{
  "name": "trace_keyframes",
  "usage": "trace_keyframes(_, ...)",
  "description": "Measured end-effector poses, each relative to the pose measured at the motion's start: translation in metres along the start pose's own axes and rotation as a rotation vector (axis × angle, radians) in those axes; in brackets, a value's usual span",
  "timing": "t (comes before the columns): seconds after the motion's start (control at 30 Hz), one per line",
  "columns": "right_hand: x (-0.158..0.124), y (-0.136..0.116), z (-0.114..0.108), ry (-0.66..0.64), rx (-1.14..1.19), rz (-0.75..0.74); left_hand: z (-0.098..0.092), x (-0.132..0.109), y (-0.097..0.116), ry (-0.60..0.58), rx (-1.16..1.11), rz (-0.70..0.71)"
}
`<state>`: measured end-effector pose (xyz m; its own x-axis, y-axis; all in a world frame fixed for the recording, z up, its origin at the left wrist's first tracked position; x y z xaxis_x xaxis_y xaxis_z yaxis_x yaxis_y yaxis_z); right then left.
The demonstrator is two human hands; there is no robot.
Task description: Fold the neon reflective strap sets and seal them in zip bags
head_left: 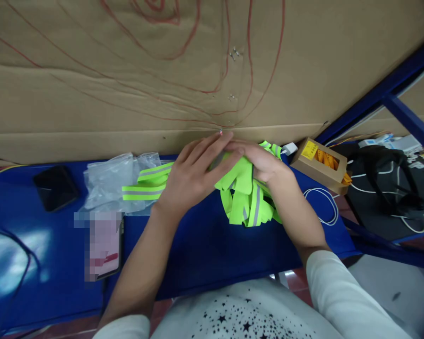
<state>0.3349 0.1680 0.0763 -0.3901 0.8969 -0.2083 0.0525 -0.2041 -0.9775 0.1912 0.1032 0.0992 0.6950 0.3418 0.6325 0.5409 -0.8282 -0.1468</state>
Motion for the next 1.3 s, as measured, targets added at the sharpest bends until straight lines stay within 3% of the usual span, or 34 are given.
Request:
trace_keyframes(0.1,-0.001,0.002,0.007,-0.070,0.070,0.018,0.003,-0.007,-0.005,0.060,0.008,0.027)
trace_keyframes(0.23,-0.002,-0.004,0.003,-0.032,0.020,-0.017,0.008,-0.009,-0.009,0.106,-0.060,0.007)
trace_keyframes(0.33,-0.003,-0.008,0.002,-0.174,0.109,0.069,0.007,-0.007,-0.013,0.127,-0.116,-0.030)
trace_keyframes(0.43,-0.011,-0.015,0.000,-0.293,0.092,0.099,0.004,-0.007,-0.022,0.250,-0.236,-0.165)
trace_keyframes(0.57,-0.023,-0.024,-0.005,-0.141,-0.114,-0.085,0.010,-0.005,-0.028,0.328,-0.434,-0.289)
trace_keyframes(0.8,-0.034,-0.031,0.016,0.281,-0.531,-0.413,0.013,-0.011,-0.027,0.338,-0.178,-0.349)
trace_keyframes(0.93,-0.040,-0.030,0.039,0.259,-0.601,-0.519,0.007,-0.021,-0.035,0.474,-0.226,-0.523)
trace_keyframes(1.03,-0.044,-0.027,0.051,0.343,-0.571,-0.669,0.008,-0.026,-0.043,0.590,-0.394,-0.730)
trace_keyframes(1.1,-0.047,-0.026,0.057,0.422,-0.647,-0.799,0.013,-0.026,-0.047,0.602,-0.604,-0.831)
trace_keyframes(1.2,-0.047,-0.027,0.057,0.514,-0.744,-0.869,0.020,-0.021,-0.048,0.524,-0.883,-0.854)
trace_keyframes(1.3,-0.050,-0.034,0.051,0.510,-0.763,-0.861,0.024,-0.018,-0.044,0.374,-1.122,-0.889)
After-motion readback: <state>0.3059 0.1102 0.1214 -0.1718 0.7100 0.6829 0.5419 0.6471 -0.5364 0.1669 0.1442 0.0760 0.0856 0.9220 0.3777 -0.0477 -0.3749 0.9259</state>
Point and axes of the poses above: each hand's wrist, its own x-axis towards the middle knuckle, its own z-axis out of the palm, y = z × x, the point moved 5 cm from there along x, towards the middle knuckle, and after that the axes turned 9 degrees about z, right-handed, at the moved point
